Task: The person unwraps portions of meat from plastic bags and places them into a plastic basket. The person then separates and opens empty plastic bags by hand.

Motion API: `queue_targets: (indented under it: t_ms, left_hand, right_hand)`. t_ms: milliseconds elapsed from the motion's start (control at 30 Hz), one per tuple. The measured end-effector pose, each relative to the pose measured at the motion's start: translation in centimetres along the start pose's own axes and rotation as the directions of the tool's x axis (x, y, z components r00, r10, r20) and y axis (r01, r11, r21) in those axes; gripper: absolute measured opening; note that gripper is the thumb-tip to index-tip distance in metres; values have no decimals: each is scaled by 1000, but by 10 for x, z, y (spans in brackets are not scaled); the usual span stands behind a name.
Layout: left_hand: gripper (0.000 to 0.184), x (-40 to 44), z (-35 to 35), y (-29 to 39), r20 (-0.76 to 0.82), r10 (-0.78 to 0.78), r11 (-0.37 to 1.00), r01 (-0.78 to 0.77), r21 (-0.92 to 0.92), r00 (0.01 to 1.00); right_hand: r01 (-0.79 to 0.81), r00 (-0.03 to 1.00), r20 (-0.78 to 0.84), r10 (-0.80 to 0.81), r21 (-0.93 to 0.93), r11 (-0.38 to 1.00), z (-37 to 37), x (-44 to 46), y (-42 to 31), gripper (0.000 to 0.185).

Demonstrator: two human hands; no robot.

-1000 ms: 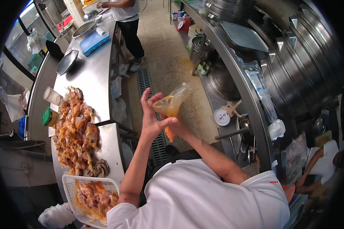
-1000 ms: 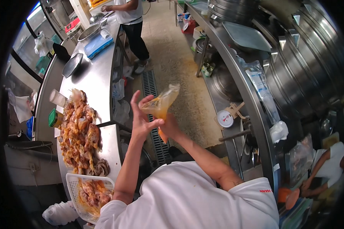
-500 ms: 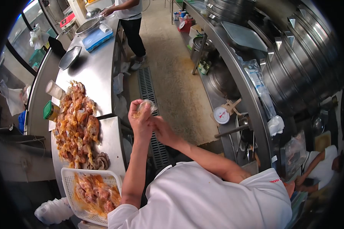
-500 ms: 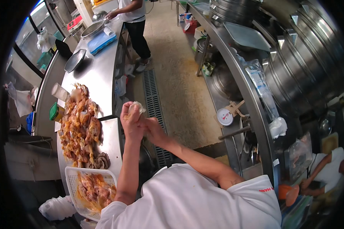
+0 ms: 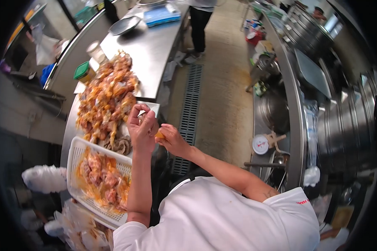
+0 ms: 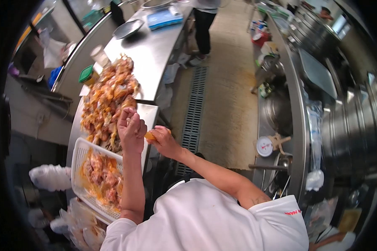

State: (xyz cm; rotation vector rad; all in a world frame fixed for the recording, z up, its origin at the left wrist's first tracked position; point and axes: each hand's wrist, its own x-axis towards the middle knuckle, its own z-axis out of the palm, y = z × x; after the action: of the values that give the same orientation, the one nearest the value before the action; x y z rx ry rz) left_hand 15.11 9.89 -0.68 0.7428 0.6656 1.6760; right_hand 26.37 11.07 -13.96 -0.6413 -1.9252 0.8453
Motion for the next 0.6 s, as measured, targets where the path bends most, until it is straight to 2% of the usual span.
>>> queue_targets:
  t_ms: [33,67,133,167,200,267,300,333,367,400,433,467,533,567,600]
  left_hand:
    - [14,-1,-5,3,-1,3,1000,-3,-18,1000]
    - [14,-2,-10,9,3,3,999,-3,-35,1000]
    - [15,-4,-16,24,-125,58,998,-58,2,990]
    - [15,-3,-26,32,-146,94,996,-91,22,985]
    - [15,-4,-38,40,-166,128,992,-123,42,978]
    - [15,-11,-54,49,-175,177,984,-174,33,969]
    - [13,-17,-57,55,-238,268,930,-185,318,934]
    - [12,-22,-61,61,-272,366,802,-154,577,890]
    - [19,-26,-75,65,-107,482,596,-236,768,870]
    - [19,-32,-72,72,-124,498,588,-229,776,858]
    - [27,-39,-61,82,54,474,318,-228,920,879]
    - [36,-45,-54,85,202,389,20,-228,973,899]
    - [50,-45,-52,78,260,257,-112,-239,965,931]
    - [46,-39,-63,70,382,228,-304,-307,902,896]
    - [46,-35,-92,59,359,242,-312,-278,908,901]
  right_hand:
    - [40,998,-56,-41,-30,999,-1,11,-22,21]
    - [58,998,-38,-58,-7,998,7,14,-20,21]
    - [96,994,-41,-97,-46,994,22,16,-11,21]
    - [95,993,75,-93,-16,995,21,18,-1,20]
    - [105,990,91,-105,1,994,21,21,4,20]
    - [99,966,234,-109,53,994,23,26,13,18]
    - [174,969,182,-165,-34,984,24,31,11,12]
    - [190,963,197,-183,-14,982,20,38,8,12]
    - [-92,939,339,58,83,992,13,45,4,9]
    - [-379,824,497,272,126,917,14,50,2,7]
    - [52,978,199,-65,70,996,35,52,14,7]
    - [59,970,230,-79,90,994,43,48,27,7]
    - [-84,893,448,49,59,995,44,65,23,4]
    - [-73,852,517,80,-35,997,45,73,18,5]
    - [-65,840,539,66,-20,998,50,81,14,5]
